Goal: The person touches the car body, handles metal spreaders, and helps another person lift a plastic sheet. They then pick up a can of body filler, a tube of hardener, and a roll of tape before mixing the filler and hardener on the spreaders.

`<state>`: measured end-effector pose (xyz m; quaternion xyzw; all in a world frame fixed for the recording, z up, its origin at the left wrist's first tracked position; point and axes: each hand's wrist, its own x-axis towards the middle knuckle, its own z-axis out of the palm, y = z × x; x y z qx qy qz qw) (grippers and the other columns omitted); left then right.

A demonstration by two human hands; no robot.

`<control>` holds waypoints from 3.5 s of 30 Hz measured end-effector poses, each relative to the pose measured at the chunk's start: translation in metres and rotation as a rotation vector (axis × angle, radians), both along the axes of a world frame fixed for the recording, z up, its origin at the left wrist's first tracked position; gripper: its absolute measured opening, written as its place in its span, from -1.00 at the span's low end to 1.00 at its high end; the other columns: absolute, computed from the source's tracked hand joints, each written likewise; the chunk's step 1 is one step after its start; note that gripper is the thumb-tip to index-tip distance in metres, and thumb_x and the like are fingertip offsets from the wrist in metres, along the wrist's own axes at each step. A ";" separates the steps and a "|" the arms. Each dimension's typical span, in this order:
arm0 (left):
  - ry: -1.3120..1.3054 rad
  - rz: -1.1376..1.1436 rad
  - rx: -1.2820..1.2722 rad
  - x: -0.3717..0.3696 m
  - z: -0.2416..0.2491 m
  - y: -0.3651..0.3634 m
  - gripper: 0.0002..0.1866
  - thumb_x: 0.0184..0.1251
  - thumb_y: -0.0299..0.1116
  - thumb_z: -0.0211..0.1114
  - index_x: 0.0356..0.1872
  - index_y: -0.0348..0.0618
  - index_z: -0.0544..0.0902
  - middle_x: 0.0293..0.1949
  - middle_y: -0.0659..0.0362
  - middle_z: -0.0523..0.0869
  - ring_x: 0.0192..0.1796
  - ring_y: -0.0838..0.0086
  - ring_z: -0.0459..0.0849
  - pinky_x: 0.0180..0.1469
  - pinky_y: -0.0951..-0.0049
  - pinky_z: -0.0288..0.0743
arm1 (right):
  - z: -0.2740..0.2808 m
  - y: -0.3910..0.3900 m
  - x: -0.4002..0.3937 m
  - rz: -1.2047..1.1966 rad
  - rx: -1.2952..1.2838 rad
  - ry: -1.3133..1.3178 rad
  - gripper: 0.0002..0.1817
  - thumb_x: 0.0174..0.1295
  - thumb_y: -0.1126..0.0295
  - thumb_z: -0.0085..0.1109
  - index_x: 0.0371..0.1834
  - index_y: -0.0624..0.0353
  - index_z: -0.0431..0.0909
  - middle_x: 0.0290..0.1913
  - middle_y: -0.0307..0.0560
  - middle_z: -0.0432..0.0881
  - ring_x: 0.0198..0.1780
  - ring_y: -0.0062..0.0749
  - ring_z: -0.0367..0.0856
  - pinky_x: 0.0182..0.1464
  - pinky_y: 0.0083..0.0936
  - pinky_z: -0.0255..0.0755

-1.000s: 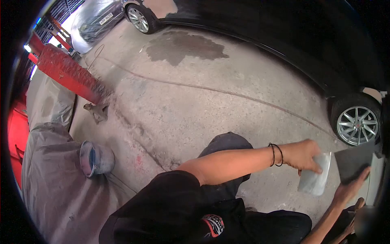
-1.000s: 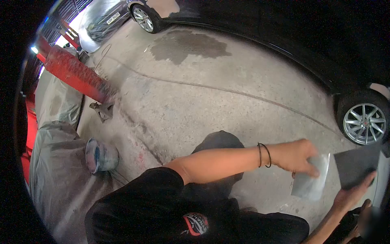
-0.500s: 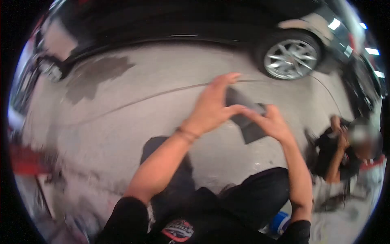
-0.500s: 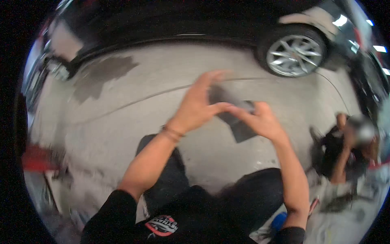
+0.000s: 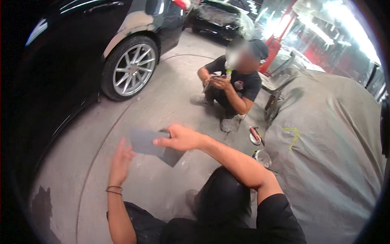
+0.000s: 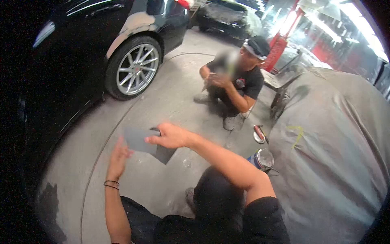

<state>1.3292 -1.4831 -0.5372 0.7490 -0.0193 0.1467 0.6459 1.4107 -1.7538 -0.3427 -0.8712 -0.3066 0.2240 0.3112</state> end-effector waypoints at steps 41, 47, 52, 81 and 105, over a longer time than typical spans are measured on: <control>0.361 -0.291 -0.519 -0.042 0.050 -0.198 -0.52 0.61 -0.31 0.19 0.38 -0.35 0.36 0.14 -0.11 0.68 0.12 0.21 0.76 -0.11 0.17 0.84 | 0.224 -0.016 0.126 -0.485 0.261 -0.399 0.21 0.08 0.33 0.42 0.73 0.41 -0.19 0.14 0.25 0.67 -0.25 -0.23 0.81 -0.33 -0.43 0.77; 0.135 -0.485 0.242 -0.056 0.051 -0.213 -0.36 0.43 -0.36 0.31 0.47 -0.42 0.38 0.26 -0.38 0.62 0.35 -0.09 0.64 0.37 0.05 0.54 | 0.157 -0.049 0.113 -0.306 0.496 -0.216 -0.57 0.26 0.40 0.31 0.20 0.32 0.66 -0.15 -0.15 0.77 -0.23 -0.48 0.77 -0.18 -0.47 0.69; 0.292 -0.485 -0.195 -0.030 0.048 -0.192 -0.42 0.58 -0.15 0.32 0.34 -0.49 0.55 0.27 -0.05 0.71 0.33 0.23 0.65 0.39 0.26 0.48 | -0.023 -0.144 0.008 -0.612 0.791 0.129 -0.73 0.35 0.38 0.32 0.06 0.22 0.68 -0.13 -0.19 0.77 -0.16 -0.51 0.73 -0.12 -0.50 0.63; 1.026 -0.463 -0.284 0.003 -0.145 -0.514 -0.61 0.49 -0.19 0.41 0.10 -0.33 0.68 -0.07 0.15 0.78 -0.05 0.45 0.74 0.00 0.37 0.61 | -0.354 -0.627 -0.245 -1.935 0.148 -0.350 -0.63 0.45 0.54 0.07 0.28 0.31 0.61 0.19 -0.03 0.71 0.18 -0.37 0.69 0.26 -0.47 0.53; 1.100 -0.592 -1.158 0.126 -0.159 -0.638 -0.37 0.53 -0.13 0.25 0.47 -0.32 0.43 0.41 -0.02 0.58 0.44 0.10 0.56 0.56 0.04 0.36 | -0.419 -0.595 -0.052 -1.653 1.521 0.132 -0.50 0.57 0.14 0.06 0.43 0.19 0.51 0.33 -0.09 0.62 0.32 -0.40 0.60 0.32 -0.41 0.49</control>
